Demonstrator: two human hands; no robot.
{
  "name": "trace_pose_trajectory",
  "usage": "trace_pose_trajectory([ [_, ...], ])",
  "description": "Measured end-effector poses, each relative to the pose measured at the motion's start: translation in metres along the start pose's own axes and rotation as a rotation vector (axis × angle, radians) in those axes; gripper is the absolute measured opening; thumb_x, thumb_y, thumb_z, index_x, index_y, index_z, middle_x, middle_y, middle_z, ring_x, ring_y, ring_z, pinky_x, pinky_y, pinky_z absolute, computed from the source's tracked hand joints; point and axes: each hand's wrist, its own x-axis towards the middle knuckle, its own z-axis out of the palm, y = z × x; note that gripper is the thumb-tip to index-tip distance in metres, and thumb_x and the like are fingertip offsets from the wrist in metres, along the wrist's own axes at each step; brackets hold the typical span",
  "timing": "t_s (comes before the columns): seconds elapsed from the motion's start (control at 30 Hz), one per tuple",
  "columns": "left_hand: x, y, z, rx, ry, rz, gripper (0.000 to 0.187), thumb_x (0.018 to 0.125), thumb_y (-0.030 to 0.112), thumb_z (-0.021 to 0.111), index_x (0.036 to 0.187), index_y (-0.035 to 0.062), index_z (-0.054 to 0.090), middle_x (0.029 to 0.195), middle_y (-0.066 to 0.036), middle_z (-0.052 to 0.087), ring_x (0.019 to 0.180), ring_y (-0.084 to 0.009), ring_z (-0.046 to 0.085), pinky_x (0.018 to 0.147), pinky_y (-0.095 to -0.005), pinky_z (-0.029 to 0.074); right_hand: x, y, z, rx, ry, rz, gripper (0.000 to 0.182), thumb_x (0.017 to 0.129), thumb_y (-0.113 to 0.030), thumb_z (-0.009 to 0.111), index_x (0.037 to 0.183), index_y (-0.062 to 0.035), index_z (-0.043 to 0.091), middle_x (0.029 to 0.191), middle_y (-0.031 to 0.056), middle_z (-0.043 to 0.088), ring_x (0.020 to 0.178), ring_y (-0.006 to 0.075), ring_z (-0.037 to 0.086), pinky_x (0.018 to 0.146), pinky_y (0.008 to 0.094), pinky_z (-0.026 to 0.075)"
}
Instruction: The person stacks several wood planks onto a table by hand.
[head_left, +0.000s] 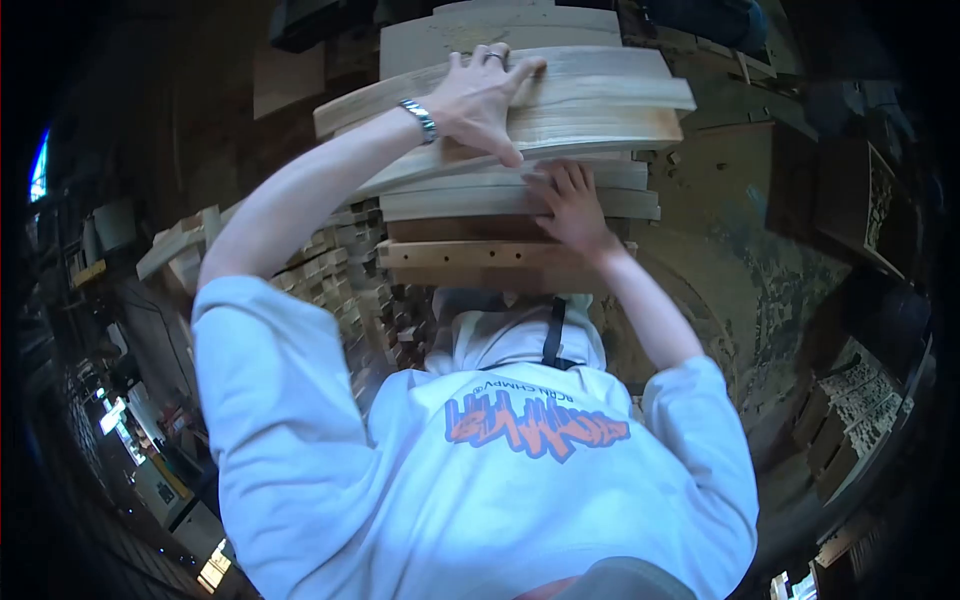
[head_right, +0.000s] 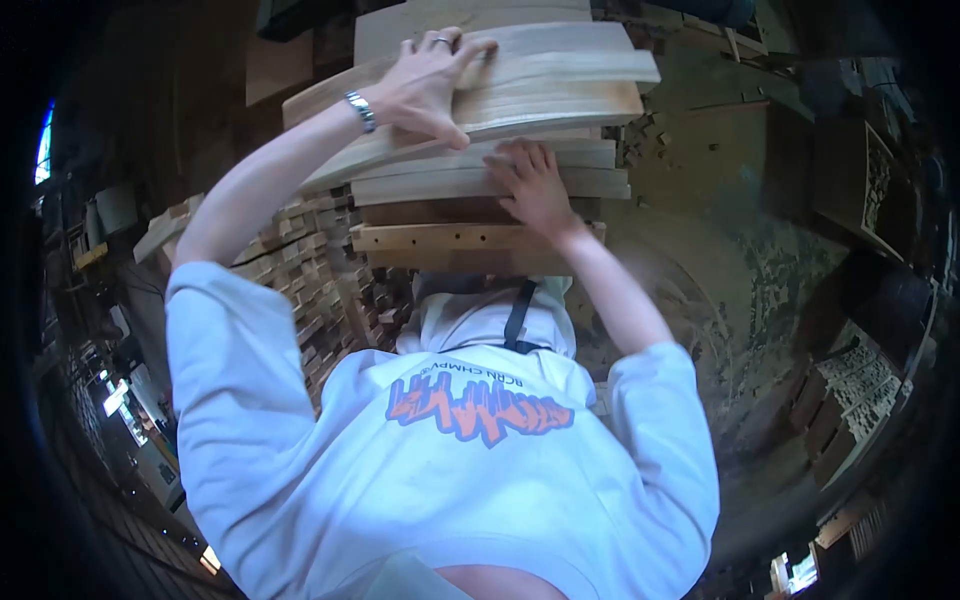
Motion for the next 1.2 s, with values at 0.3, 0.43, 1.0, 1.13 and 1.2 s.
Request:
trace_pose_trajectory([
  [0.3,0.063,-0.039,0.097,0.226,0.198,0.176,0.113,0.049,0.041,0.084,0.147,0.0193,0.031,0.142,-0.023,0.035,0.13,-0.0404,0.033,0.102,-0.0637,0.028,-0.086,0.049,-0.018,0.347,0.31,1.173,0.053,0.092,-0.037,0.061,0.128,0.001,0.054,0.123,0.0202,0.057,0.114,0.032,0.054,0.099,0.0398,0.04],
  [0.43,-0.022,-0.08,0.106,-0.253,0.708,-0.127,0.063,0.072,0.034,0.077,0.126,0.007,0.058,0.129,-0.02,0.056,0.122,-0.034,0.05,0.103,-0.0485,0.038,-0.1,0.075,-0.022,0.65,0.166,1.195,0.047,0.092,-0.034,0.065,0.12,0.0036,0.062,0.109,0.0117,0.068,0.098,0.0154,0.062,0.088,0.0288,0.048],
  [1.0,-0.25,-0.084,0.263,-1.735,0.653,-0.854,0.045,0.095,0.026,0.063,0.127,-0.0054,0.056,0.118,-0.009,0.064,0.105,-0.0128,0.061,0.088,-0.0245,0.048,-0.137,0.087,-0.035,1.377,-0.069,1.207,0.045,0.095,-0.023,0.062,0.133,-0.0004,0.052,0.117,0.0026,0.063,0.107,0.0098,0.058,0.089,0.0257,0.045],
  [1.13,-0.255,-0.09,0.263,-1.793,0.631,-0.858,0.045,0.092,0.023,0.067,0.124,-0.007,0.057,0.115,-0.013,0.065,0.103,-0.0165,0.063,0.09,-0.0281,0.05,-0.132,0.086,-0.033,1.281,-0.08,1.251,0.041,0.094,-0.027,0.064,0.126,-0.0024,0.058,0.11,0.0006,0.064,0.099,0.0076,0.059,0.083,0.0234,0.045],
  [1.2,-0.256,-0.092,0.267,-1.841,0.613,-0.828,0.047,0.093,0.024,0.066,0.126,-0.0077,0.055,0.117,-0.013,0.064,0.105,-0.0168,0.062,0.091,-0.0283,0.05,-0.133,0.087,-0.025,1.249,-0.002,1.292,0.04,0.093,-0.029,0.064,0.124,-0.0031,0.06,0.108,0.0,0.065,0.096,0.0068,0.059,0.081,0.0225,0.045],
])
